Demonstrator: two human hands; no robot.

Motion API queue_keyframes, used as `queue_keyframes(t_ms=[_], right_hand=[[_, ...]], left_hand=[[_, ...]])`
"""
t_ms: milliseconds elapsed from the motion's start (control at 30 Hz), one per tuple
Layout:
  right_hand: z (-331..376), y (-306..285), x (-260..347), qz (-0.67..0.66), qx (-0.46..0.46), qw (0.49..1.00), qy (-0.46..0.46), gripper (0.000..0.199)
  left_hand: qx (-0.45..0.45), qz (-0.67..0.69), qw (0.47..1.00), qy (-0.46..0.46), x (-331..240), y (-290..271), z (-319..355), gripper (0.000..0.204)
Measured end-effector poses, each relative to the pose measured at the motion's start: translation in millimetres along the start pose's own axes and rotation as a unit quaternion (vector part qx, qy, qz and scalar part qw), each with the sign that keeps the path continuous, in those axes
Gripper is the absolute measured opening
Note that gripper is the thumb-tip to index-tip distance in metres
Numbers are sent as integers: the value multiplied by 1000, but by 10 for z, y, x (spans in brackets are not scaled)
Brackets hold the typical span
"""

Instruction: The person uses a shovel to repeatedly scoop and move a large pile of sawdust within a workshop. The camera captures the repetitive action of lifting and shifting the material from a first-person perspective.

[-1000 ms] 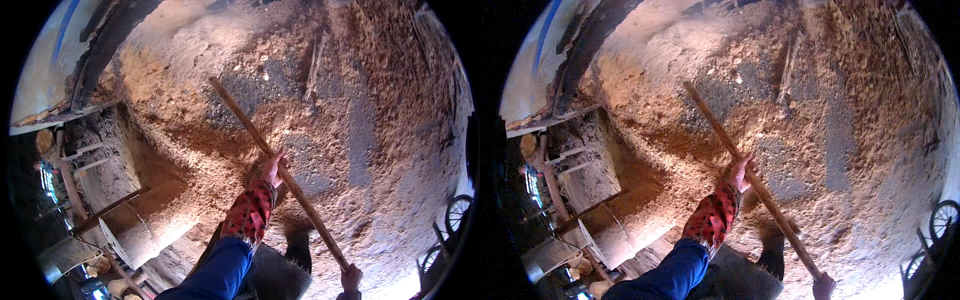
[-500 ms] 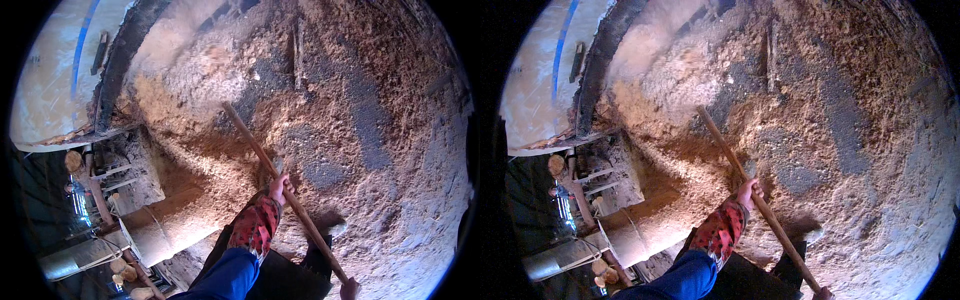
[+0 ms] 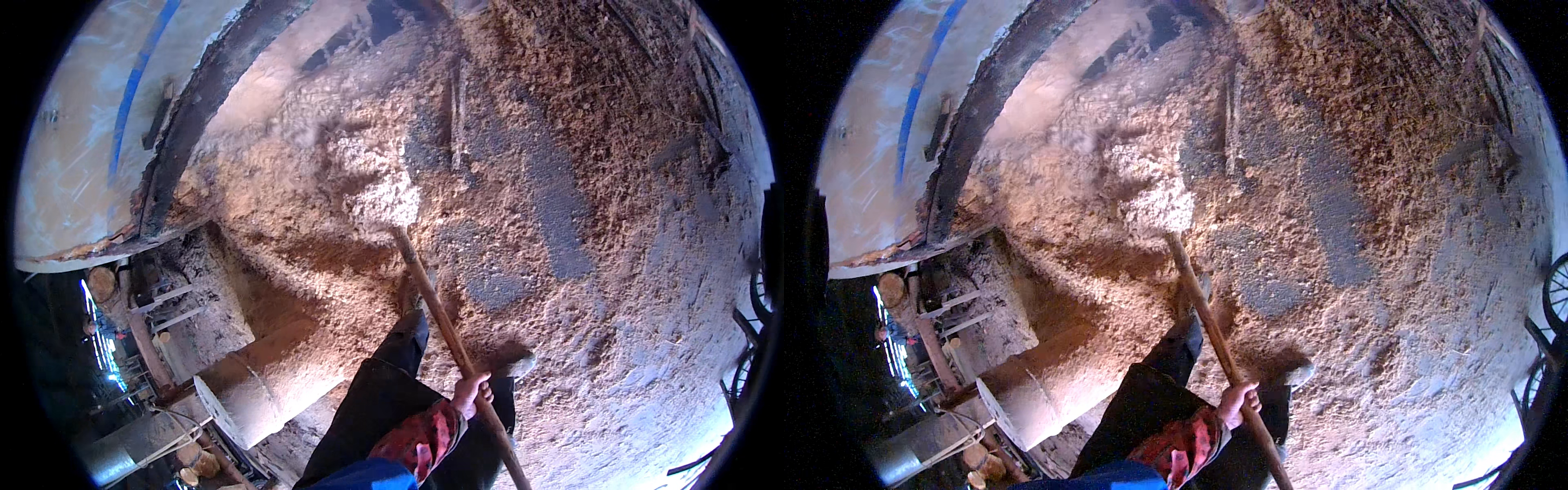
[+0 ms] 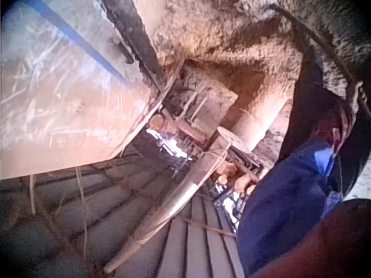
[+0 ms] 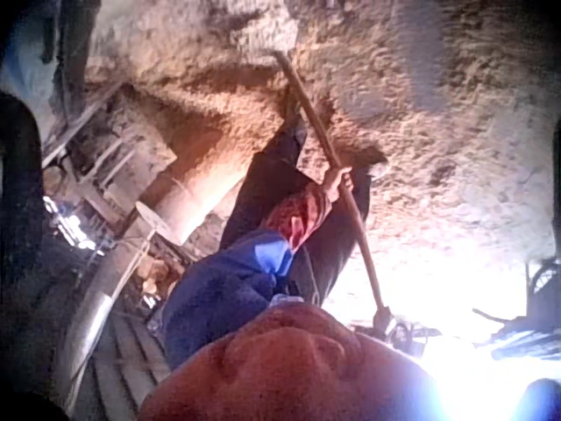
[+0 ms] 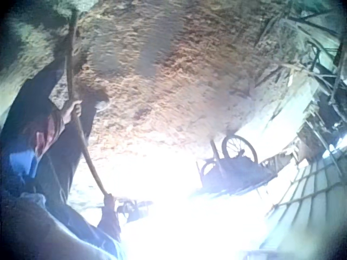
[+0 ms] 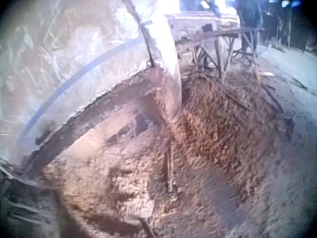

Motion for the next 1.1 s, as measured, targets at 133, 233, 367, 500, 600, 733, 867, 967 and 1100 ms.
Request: queue_keyframes(t_ms=[133,233,367,500,600,733,867,967,1100], right_hand=[[108,-89,283,-50,78,996,1,17],[-201,-339,1078,-156,10,986,-65,17],[-873,-799,2308,-289,7,954,-85,17],[-1394,-1553,3288,-288,43,951,-101,28],[-1523,-2242,3649,-465,84,873,-121,28],[-1620,-2814,4231,-542,123,816,-160,30],[-1682,-2932,4592,-535,104,811,-214,26],[-1675,-2748,4417,-550,119,806,-186,27],[-1484,-2359,3677,-537,91,824,-159,31]], left_hand=[[-8,-13,1000,-7,-385,-120,25,21],[-75,-102,989,69,-1189,-177,-135,19],[-11,-156,965,212,-2701,154,-337,18],[16,-156,948,278,-3877,638,-205,18],[38,-164,923,347,-4503,1083,-26,21],[85,-170,909,370,-4909,1531,34,19],[71,-263,891,364,-4942,1763,-81,17],[43,-264,888,373,-4687,1750,-82,14],[43,-220,904,365,-3922,1509,201,17]])
Point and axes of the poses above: each hand's wrist, its own z-axis away from the middle knuckle, its own y-axis out of the palm, x = y × z, the point moved 5 cm from there along -z, towards the middle knuckle, and after that the axes turned 11 degrees about y, right-handed, at the moved point
